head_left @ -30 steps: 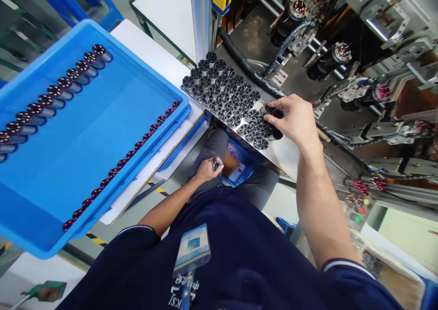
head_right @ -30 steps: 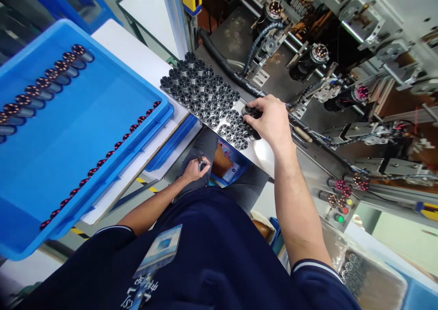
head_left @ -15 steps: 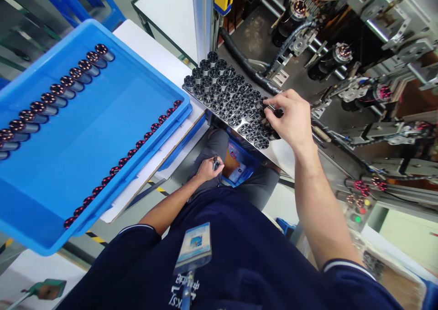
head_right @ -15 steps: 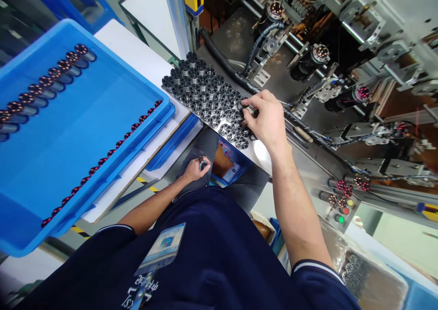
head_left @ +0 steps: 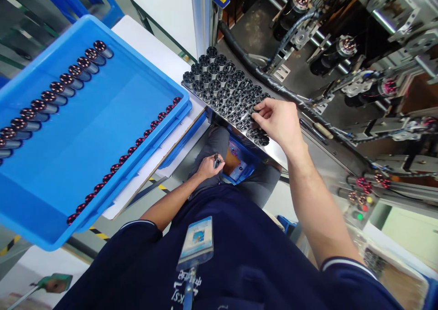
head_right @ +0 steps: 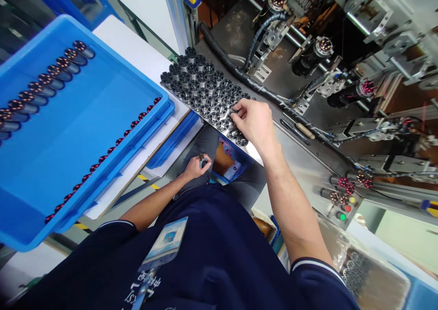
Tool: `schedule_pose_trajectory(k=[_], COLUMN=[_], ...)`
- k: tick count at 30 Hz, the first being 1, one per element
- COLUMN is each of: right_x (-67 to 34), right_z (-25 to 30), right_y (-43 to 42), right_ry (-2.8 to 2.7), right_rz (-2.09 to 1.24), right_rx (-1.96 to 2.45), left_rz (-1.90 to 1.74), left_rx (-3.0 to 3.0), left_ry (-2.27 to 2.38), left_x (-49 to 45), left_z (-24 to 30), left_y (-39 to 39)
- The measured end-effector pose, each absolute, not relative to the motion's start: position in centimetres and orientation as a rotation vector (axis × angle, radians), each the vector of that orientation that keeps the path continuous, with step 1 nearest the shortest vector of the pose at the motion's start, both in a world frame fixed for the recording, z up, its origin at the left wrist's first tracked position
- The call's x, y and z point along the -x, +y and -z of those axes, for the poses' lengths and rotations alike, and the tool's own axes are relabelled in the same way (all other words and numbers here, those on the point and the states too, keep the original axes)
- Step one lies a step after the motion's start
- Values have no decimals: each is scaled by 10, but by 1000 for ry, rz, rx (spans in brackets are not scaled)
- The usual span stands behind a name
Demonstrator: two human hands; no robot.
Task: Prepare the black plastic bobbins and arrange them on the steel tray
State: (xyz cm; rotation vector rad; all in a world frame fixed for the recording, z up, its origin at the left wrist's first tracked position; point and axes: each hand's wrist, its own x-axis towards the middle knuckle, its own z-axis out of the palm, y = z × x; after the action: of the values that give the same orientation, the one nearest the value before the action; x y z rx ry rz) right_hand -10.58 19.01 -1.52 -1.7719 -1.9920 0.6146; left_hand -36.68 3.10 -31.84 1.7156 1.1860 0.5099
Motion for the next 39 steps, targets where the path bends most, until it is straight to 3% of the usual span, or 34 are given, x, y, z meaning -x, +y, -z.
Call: schedule_pose_trajectory(k=[12, 39], right_x=[53, 73], right_z=[-1, 6], right_y=[193, 140], right_ry=[-1813, -1904], right_rz=[-439, -448], right_rx=[1782, 1852], left_rz=[-513, -509], left_rx=[-1716, -1747], left_ry=[1204, 1223], left_x=[367, 365], left_z=[321, 321], left_y=[31, 29])
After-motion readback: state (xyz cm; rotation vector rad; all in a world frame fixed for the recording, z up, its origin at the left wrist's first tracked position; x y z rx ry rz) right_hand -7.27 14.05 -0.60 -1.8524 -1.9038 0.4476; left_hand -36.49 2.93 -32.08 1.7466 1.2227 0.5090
